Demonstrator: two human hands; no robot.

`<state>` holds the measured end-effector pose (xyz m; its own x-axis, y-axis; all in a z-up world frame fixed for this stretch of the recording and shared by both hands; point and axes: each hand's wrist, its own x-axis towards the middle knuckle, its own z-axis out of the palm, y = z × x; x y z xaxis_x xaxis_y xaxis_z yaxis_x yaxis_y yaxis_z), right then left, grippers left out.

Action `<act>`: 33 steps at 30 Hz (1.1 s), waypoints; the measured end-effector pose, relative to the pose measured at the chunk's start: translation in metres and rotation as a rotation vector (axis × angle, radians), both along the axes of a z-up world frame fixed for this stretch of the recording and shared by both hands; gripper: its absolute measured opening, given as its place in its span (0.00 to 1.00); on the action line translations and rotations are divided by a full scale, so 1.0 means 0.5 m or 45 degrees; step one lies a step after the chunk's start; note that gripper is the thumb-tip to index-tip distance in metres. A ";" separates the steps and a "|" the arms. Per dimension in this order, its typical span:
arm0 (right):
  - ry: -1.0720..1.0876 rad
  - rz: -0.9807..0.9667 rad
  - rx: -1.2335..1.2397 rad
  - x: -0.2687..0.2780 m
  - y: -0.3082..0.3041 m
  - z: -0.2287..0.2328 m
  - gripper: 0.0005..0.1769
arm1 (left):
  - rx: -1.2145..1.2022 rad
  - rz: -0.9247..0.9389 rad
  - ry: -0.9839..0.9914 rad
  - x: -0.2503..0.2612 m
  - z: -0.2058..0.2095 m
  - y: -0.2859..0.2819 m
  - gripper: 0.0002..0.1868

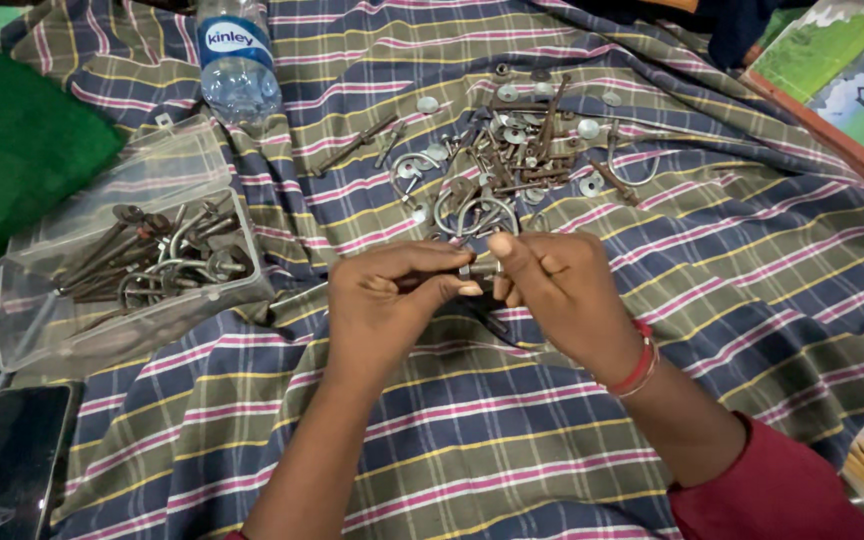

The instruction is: The person sits on a patterned sheet and assembles small metal hardware components by hand. They pick up bolts, nuts, and washers from a pile, thread them together, and place the finished assemblies into a clear plastic container.

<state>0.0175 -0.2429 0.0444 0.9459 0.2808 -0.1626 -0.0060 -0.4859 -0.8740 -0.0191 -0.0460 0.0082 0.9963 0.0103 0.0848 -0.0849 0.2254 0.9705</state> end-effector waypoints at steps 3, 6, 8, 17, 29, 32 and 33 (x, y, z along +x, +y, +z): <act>-0.125 0.247 0.474 0.012 -0.016 0.006 0.17 | -0.003 0.008 0.051 0.002 -0.001 0.001 0.12; -0.404 0.351 0.293 0.028 -0.021 0.028 0.27 | -0.099 0.023 0.083 0.005 0.002 0.010 0.12; -0.583 0.386 0.216 0.029 -0.022 0.033 0.19 | -0.124 0.022 0.124 0.006 0.003 0.013 0.12; -0.417 0.279 0.105 0.027 -0.028 0.012 0.13 | -0.068 0.008 0.141 0.006 0.000 0.004 0.13; -0.616 0.341 0.058 0.021 -0.013 0.028 0.12 | -0.078 0.012 0.205 0.009 -0.010 0.004 0.13; -0.669 0.349 -0.020 0.007 -0.005 0.029 0.12 | -0.021 0.024 0.205 0.006 -0.010 0.002 0.13; -0.696 0.355 -0.055 0.005 -0.003 0.030 0.12 | -0.009 0.028 0.223 0.005 -0.010 0.002 0.13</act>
<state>0.0198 -0.2445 0.0593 0.7872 0.5339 0.3088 0.5703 -0.4394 -0.6941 -0.0165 -0.0450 0.0032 0.9954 0.0319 -0.0902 0.0804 0.2320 0.9694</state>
